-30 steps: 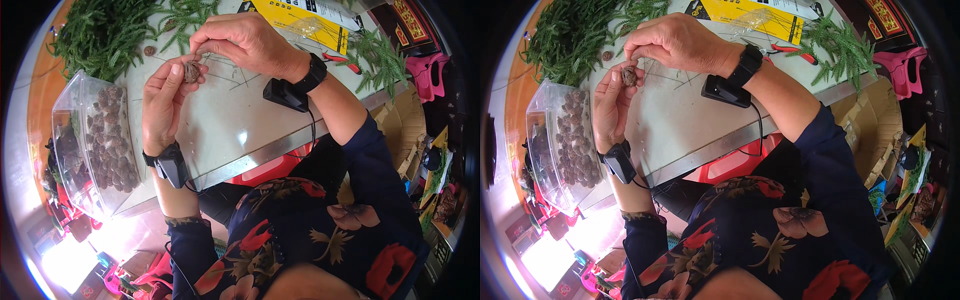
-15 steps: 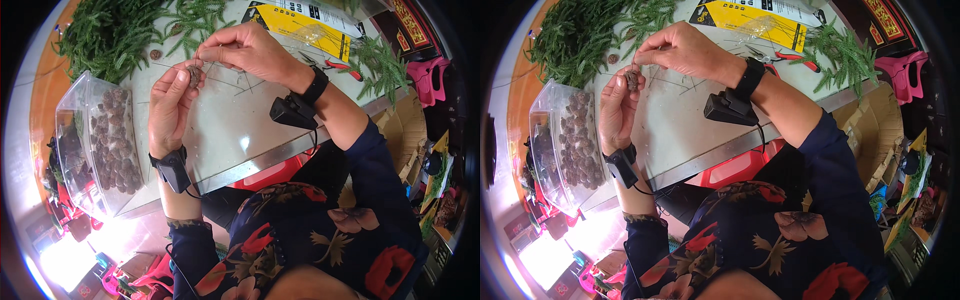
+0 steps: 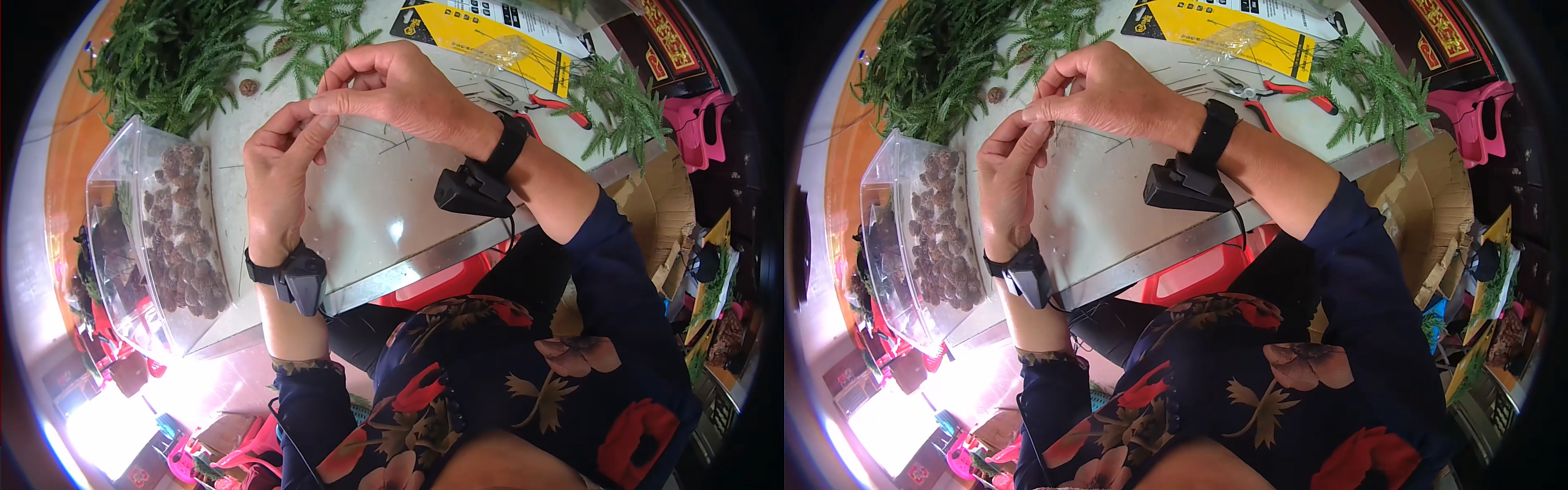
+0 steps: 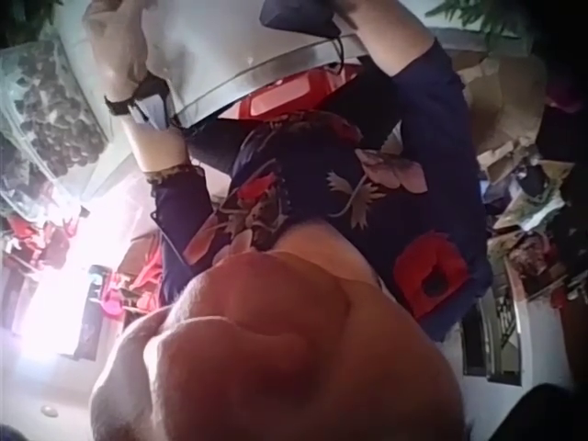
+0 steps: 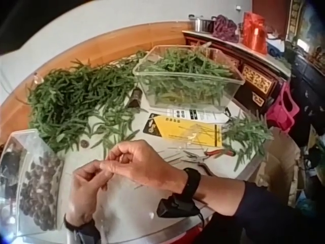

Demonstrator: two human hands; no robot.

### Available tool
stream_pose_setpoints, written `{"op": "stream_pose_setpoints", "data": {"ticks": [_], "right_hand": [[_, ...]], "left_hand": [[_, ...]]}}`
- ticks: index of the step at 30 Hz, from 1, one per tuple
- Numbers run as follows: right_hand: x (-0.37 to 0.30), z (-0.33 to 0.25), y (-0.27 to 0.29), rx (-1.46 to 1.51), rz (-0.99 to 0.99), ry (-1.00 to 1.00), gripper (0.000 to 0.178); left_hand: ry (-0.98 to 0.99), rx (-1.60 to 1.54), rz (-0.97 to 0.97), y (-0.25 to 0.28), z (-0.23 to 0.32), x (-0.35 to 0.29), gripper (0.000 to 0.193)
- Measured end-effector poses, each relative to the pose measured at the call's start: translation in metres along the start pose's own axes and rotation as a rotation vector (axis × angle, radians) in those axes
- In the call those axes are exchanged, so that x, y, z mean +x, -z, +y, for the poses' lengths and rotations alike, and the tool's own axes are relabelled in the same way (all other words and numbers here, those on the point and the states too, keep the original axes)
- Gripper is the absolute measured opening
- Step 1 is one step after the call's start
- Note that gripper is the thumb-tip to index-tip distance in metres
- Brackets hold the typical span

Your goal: Trimming leaves off plant stalks using small shears.

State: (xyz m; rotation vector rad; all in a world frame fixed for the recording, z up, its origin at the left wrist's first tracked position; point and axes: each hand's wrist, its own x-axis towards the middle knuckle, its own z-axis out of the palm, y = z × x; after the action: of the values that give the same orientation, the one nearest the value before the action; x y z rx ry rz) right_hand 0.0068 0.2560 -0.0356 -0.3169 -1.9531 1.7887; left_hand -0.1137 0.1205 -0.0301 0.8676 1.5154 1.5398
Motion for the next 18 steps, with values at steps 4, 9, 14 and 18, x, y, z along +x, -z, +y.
{"op": "stream_pose_setpoints", "data": {"ticks": [4,9,14,18], "right_hand": [[0.001,0.008,-0.003,0.027,0.060,0.030,0.017],[-0.002,0.006,-0.002,0.191,0.048,-0.023,0.015],[0.000,0.011,-0.006,0.013,0.137,0.112,0.015],[-0.002,0.006,-0.004,-0.103,0.112,0.142,0.011]], "left_hand": [[-0.018,0.036,0.011,-0.003,-0.004,0.001,0.020],[0.089,-0.093,-0.037,-0.015,0.000,0.001,0.021],[0.168,-0.309,-0.095,-0.010,0.001,0.000,0.019],[0.154,-0.365,-0.089,-0.006,0.001,0.000,0.017]]}}
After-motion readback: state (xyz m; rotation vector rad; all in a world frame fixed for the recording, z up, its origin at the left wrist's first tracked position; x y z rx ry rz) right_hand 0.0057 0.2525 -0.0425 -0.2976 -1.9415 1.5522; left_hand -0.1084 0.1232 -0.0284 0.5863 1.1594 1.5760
